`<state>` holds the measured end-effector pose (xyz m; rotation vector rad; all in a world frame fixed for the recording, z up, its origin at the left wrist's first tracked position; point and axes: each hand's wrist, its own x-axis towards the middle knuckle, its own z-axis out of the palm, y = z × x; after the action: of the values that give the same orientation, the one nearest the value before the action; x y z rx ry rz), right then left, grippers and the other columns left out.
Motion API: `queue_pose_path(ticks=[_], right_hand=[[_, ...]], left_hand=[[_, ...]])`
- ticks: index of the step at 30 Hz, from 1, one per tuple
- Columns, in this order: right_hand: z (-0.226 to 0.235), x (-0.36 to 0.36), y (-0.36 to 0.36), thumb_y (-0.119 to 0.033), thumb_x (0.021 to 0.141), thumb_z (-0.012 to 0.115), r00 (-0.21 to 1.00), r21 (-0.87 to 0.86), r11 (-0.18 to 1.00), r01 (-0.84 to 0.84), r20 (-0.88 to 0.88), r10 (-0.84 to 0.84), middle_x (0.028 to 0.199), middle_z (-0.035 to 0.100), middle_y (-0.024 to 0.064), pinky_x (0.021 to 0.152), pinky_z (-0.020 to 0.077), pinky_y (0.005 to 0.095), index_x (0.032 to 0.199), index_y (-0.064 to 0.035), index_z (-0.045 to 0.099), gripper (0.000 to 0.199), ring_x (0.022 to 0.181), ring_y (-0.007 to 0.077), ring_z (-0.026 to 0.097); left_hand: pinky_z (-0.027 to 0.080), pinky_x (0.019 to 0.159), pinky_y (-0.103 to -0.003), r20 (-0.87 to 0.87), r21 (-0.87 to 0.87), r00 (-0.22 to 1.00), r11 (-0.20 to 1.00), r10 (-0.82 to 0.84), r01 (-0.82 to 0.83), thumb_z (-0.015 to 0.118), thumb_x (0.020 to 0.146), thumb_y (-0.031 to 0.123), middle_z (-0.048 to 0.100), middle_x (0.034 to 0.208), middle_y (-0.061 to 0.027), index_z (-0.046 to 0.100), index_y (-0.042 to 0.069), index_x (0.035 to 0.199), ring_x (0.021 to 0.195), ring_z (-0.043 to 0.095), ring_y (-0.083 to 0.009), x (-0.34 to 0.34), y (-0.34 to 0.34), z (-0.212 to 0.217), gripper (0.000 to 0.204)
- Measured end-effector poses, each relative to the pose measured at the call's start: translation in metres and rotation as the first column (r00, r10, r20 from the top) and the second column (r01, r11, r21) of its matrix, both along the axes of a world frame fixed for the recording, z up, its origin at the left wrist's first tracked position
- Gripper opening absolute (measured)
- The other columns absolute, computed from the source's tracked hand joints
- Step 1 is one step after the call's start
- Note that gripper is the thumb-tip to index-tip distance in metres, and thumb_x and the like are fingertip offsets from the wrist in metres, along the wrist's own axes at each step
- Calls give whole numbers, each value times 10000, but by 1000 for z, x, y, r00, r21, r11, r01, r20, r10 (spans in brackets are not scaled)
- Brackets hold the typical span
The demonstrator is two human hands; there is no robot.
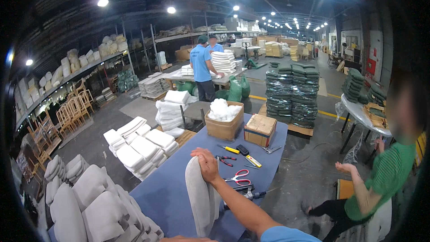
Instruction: The person assembles a cushion cover by folding fabric around a cushion, using a staple gun to secure the edges, and trimming excess fabric with a utility knife. The finished cushion is placed on a stack of completed cushions.
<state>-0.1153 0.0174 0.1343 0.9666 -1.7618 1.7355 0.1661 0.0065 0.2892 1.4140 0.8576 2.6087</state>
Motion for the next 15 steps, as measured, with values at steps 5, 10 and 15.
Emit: queue_pose_path(ticks=[5, 10, 15], right_hand=[[-8, 0, -4, -159, 1008, 414, 1000, -27, 1000, -8, 20, 9, 1137, 729, 144, 1117, 383, 495, 1004, -28, 735, 347, 1214, 353, 617], [-4, 2, -4, -150, 1012, 412, 1000, -13, 1000, -7, 24, 8, 1138, 729, 143, 1120, 376, 501, 1011, -28, 735, 346, 1217, 359, 616], [2, 5, 0, -134, 1007, 420, 1000, 2, 1000, -4, 23, 4, 1133, 731, 144, 1120, 381, 488, 1029, -31, 734, 332, 1218, 359, 616]], left_hand=[[500, 996, -626, -8, -3, 1000, 1000, 25, -25, 484, 931, 767, 581, 1314, -408, 529, -88, 1409, 1209, 610, -520, 3, -2, -4, 980], [497, 994, -630, -27, 9, 999, 999, 42, -42, 484, 931, 768, 583, 1309, -410, 530, -85, 1410, 1208, 609, -525, 2, -4, -1, 979], [494, 992, -634, -58, 19, 997, 999, 50, -49, 485, 931, 769, 586, 1304, -411, 531, -83, 1410, 1207, 607, -530, 0, -1, -1, 978]])
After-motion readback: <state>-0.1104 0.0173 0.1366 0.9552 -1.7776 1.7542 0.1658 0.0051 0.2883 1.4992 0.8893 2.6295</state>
